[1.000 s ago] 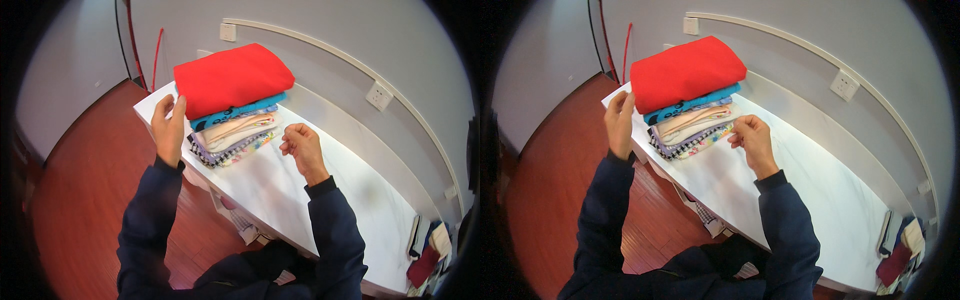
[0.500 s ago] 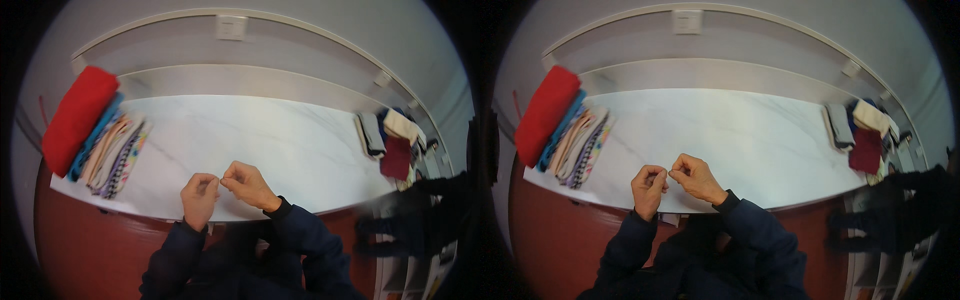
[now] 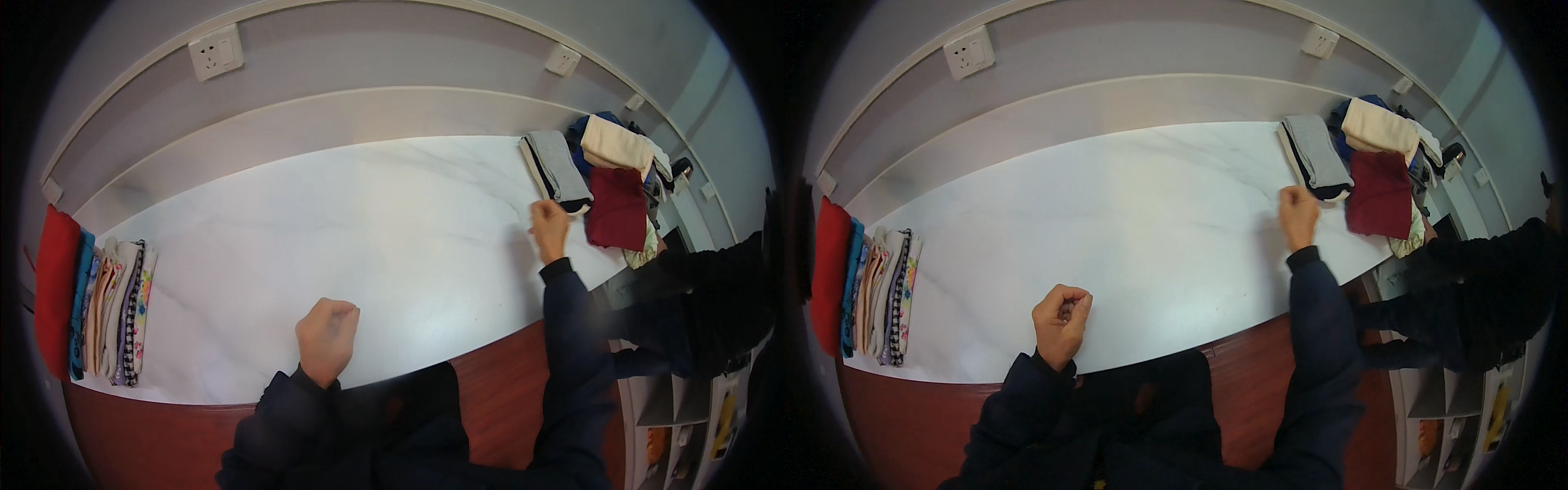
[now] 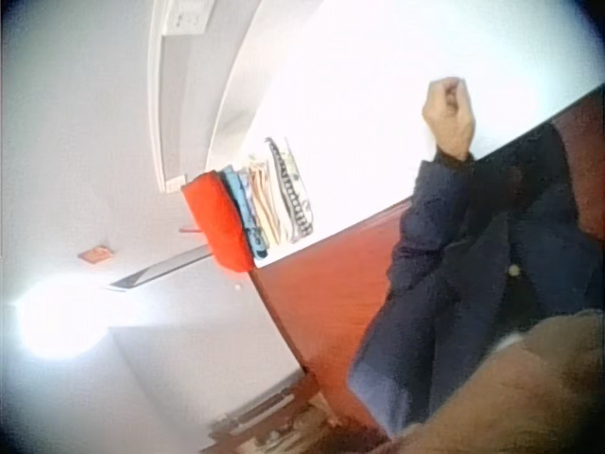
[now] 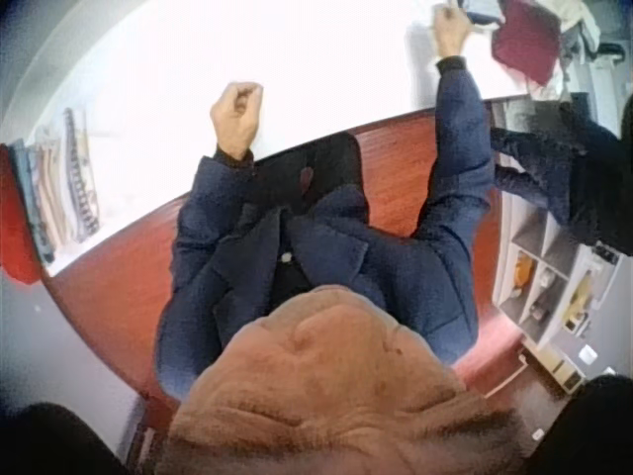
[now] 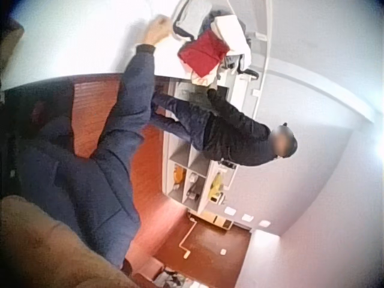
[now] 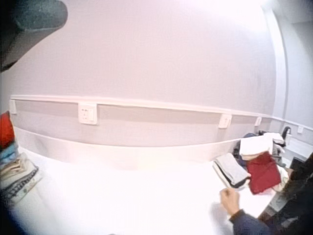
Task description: The person folds a red jacket and a pair of gray pants on a white table. They smooth and align each garment, fold sleeves and legs, then stack the folded items on a pile of other folded clothes.
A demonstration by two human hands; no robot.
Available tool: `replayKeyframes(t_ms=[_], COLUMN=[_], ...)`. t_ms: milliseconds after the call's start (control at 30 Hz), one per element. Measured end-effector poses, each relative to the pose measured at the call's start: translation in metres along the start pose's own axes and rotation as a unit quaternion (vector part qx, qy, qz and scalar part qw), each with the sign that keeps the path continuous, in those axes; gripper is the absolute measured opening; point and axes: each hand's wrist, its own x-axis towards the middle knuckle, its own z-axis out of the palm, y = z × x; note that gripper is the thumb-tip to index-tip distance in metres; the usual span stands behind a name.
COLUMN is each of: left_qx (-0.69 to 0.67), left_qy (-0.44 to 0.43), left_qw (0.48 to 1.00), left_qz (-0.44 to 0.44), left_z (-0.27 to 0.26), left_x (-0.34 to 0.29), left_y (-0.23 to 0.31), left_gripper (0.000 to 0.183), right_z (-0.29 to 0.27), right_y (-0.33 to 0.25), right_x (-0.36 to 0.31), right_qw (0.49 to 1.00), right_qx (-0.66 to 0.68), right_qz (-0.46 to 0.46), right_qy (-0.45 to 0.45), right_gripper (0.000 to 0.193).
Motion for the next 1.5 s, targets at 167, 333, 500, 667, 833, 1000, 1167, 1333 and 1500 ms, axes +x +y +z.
replayKeyframes(t_ms=[167, 333, 500, 667, 833, 1000, 1167, 1333, 1500], left_qx=[0.038, -0.016, -0.031, -0.064, -0.054, 0.000, -0.060, -0.093, -0.071], left_qy=[-0.002, -0.018, -0.026, -0.016, 0.012, -0.004, -0.106, -0.100, -0.020], left_qw=[0.999, 0.998, 0.996, 0.994, 0.998, 0.989, 0.990, 0.988, 0.986], left_qz=[0.001, -0.064, -0.077, -0.092, 0.006, 0.150, 0.070, 0.069, 0.149], left_z=[0.007, 0.003, 0.000, 0.009, 0.023, 0.010, -0.007, -0.019, -0.036], left_x=[0.005, 0.012, 0.013, 0.017, 0.022, 0.015, -0.005, 0.002, 0.022], left_y=[-0.009, -0.019, -0.022, -0.013, 0.008, 0.025, 0.041, 0.055, 0.073], left_gripper=[0.008, 0.003, 0.003, 0.005, 0.030, 0.047, 0.021, 0.019, 0.026], right_z=[-0.041, -0.034, -0.043, -0.033, -0.008, -0.022, -0.026, -0.047, -0.089], right_y=[0.052, 0.062, 0.047, -0.056, -0.185, -0.234, -0.232, -0.240, -0.251], right_x=[0.059, 0.079, 0.090, 0.061, -0.067, -0.149, -0.179, -0.179, -0.158], right_qw=[0.974, 0.947, 0.951, 0.948, 0.898, 0.844, 0.852, 0.857, 0.845], right_qx=[-0.198, -0.316, -0.282, -0.149, 0.100, 0.206, 0.280, 0.277, 0.208], right_qz=[-0.045, 0.012, -0.033, -0.245, -0.389, -0.180, -0.099, -0.077, -0.159], right_qy=[0.096, 0.063, 0.124, 0.140, -0.178, -0.460, -0.430, -0.428, -0.467], right_gripper=[0.028, 0.024, 0.023, 0.011, 0.013, 0.008, 0.005, 0.006, 0.008])
